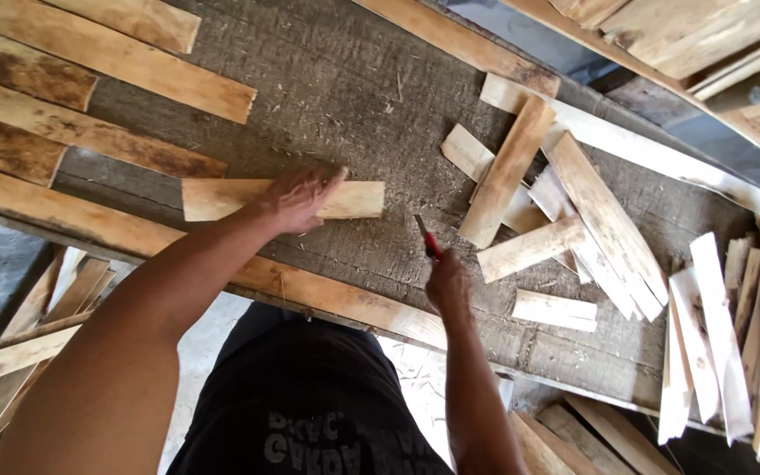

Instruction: Arranging and trimming thin wooden strips to fit into a decorative frame on a workbench.

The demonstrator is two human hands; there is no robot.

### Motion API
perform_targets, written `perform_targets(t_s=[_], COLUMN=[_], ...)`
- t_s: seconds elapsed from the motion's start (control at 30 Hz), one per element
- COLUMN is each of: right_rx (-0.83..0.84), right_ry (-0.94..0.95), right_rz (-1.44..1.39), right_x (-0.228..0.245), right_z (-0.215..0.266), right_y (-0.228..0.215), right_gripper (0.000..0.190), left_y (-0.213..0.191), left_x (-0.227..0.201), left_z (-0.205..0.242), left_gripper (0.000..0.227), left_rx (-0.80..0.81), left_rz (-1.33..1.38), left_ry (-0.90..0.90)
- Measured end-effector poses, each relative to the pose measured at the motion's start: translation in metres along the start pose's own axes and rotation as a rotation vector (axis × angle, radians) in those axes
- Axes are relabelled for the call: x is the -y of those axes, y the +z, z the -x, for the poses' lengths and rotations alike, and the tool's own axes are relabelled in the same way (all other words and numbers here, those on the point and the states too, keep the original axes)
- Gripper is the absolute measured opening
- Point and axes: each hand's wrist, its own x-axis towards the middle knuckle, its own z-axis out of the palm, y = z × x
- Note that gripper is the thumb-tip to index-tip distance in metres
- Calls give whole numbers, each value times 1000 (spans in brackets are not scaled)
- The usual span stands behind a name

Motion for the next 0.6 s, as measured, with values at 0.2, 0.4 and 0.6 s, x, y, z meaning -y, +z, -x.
perform_targets(t_s=[0.2,0.4,0.6], right_rx=[-557,-209,19], right_ry=[-349,-695,-356], right_rz=[229,-830,-1377], right_x=[1,43,71], right_z=[7,-14,-16], right_y=[-14,-14,-29], right_gripper=[40,28,21], left_y=[-34,-30,-72], left_x=[-16,-52,-60], left_z=[17,6,29], left_gripper=[74,82,103], left_rx=[-97,-383,-939], left_rz=[211,199,285], left_ry=[-32,172,142])
